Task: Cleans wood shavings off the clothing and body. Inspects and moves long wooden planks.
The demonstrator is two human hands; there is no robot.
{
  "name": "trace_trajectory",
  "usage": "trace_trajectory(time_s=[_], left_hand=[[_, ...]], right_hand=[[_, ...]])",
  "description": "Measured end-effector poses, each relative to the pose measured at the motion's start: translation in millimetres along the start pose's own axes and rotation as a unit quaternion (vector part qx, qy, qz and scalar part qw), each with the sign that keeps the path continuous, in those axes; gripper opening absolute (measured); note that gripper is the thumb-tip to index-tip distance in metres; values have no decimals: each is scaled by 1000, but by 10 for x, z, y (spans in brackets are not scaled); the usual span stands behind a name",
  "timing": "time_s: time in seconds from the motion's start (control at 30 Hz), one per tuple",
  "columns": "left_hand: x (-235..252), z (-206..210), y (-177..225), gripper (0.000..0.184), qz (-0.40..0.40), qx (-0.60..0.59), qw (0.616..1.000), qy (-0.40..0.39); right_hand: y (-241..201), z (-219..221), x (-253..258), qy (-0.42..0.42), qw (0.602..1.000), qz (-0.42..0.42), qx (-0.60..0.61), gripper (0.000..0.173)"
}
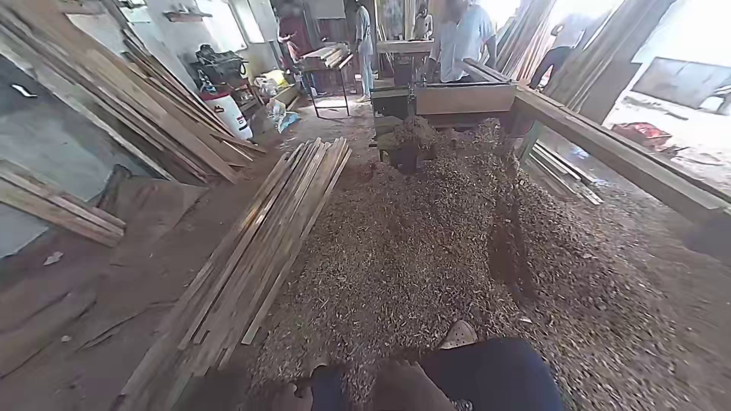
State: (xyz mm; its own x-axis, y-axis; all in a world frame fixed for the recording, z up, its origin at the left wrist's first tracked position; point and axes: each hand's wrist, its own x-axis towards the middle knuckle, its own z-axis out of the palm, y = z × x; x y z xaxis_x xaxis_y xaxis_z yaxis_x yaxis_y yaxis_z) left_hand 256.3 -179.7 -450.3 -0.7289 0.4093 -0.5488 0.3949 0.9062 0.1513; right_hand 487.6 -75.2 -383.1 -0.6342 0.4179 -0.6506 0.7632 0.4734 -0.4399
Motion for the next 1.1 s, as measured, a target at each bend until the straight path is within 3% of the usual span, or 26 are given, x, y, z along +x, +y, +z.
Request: trace_trajectory(time_s=[0.1, 0.27, 1.1], left_hand=[[214, 180, -138, 49, -12, 5, 1000, 29], [195, 141, -160, 48, -3, 2, 1000, 13], [178, 60, -143, 46, 6, -16, 1000, 5]], right_hand=[[19, 25, 7, -11, 1000, 7, -14, 55], [2, 52, -29, -6, 999, -30, -23, 52], [-6, 76, 41, -22, 999, -22, -35, 51]])
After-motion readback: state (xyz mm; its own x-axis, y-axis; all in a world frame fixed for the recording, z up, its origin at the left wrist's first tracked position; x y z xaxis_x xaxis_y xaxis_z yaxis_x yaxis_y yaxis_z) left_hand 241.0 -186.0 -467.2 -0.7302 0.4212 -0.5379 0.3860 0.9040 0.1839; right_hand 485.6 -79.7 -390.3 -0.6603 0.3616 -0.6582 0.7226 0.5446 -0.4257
